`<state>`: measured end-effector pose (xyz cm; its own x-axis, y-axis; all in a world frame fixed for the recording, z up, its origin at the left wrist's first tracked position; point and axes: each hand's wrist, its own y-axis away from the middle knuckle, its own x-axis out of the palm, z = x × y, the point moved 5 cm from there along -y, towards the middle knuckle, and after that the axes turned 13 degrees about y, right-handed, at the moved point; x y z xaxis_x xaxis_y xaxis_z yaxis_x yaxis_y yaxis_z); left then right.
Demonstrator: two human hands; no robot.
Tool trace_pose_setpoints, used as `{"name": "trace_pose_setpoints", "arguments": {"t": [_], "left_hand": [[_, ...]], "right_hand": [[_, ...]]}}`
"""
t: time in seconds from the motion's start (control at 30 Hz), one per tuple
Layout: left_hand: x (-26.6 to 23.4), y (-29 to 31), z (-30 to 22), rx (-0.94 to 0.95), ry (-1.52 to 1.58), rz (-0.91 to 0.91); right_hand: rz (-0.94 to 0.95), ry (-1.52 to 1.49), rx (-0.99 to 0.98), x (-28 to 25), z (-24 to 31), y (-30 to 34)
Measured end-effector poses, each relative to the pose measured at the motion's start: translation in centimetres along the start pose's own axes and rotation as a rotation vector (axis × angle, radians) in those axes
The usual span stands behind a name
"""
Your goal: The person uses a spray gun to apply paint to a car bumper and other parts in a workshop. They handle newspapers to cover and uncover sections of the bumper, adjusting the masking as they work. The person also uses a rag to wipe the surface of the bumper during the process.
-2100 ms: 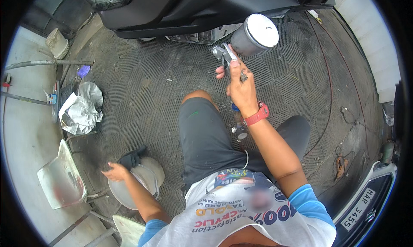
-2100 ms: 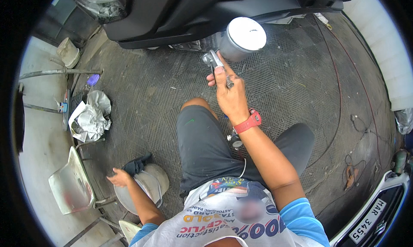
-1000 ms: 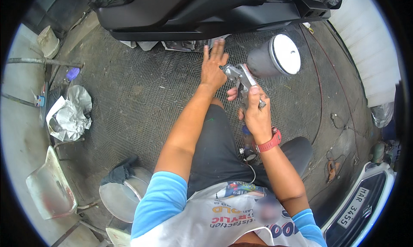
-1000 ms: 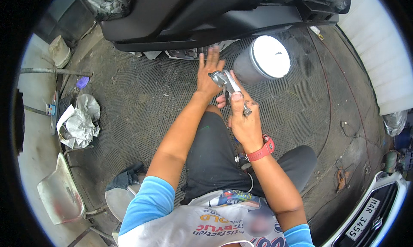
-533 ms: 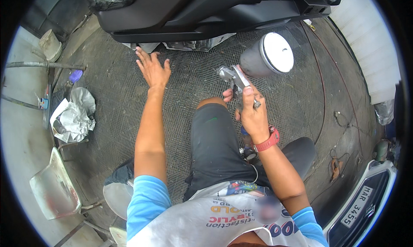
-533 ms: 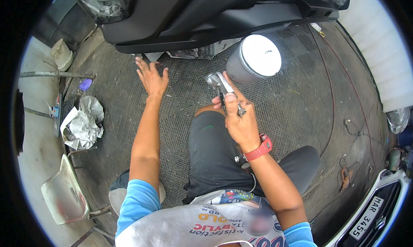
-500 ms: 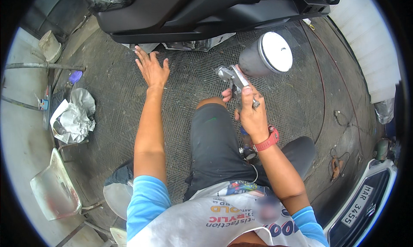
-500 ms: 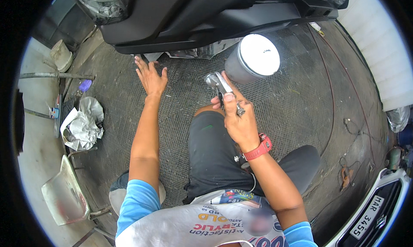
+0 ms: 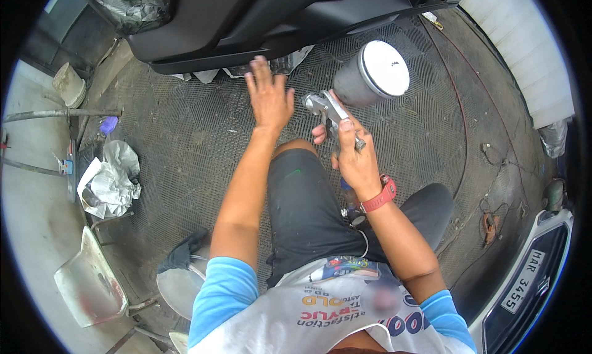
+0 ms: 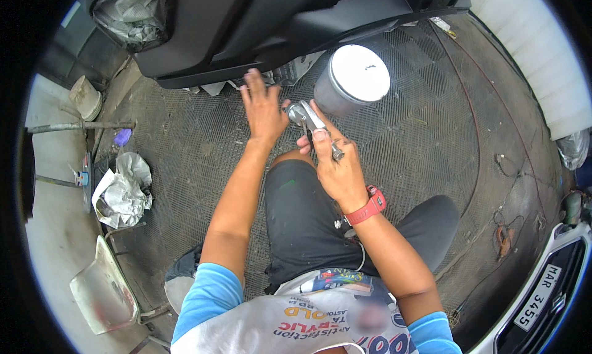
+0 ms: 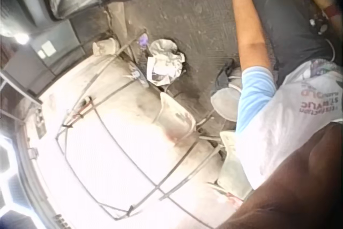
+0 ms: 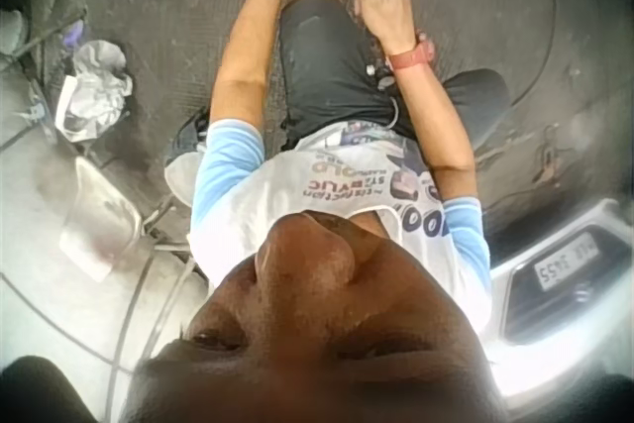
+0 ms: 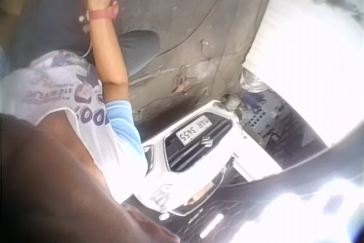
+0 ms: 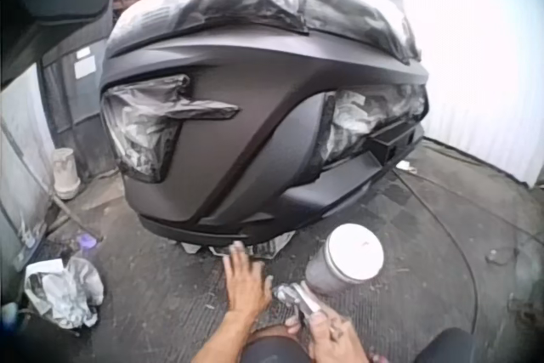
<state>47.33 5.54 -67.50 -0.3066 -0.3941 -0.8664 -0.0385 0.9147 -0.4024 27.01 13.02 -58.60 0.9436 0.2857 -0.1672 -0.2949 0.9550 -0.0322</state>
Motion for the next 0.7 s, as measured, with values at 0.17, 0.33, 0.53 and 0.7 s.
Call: {"name": "trace_pose_setpoints", "arguments": {"t": [0.17, 0.33, 0.53, 0.7], "left_hand": [[0.6, 0.1, -0.5, 0.141, -0.005, 0.112], [-1.1, 0.8, 4.4, -0.029, -0.087, -0.01], [-2.7, 2.6, 9.1, -0.363, -0.002, -0.203], [0.0, 0.7, 1.9, -0.027, 0.117, -0.024]], "right_hand": [[0.023, -0.026, -0.019, 0.2, 0.6, 0.0], [0.017, -0.024, -0.005, -0.4, 0.1, 0.1], [0.023, -0.086, 0.005, -0.4, 0.4, 0.2], [0.058, -0.128, 0.025, -0.7, -0.5, 0.2]]}}
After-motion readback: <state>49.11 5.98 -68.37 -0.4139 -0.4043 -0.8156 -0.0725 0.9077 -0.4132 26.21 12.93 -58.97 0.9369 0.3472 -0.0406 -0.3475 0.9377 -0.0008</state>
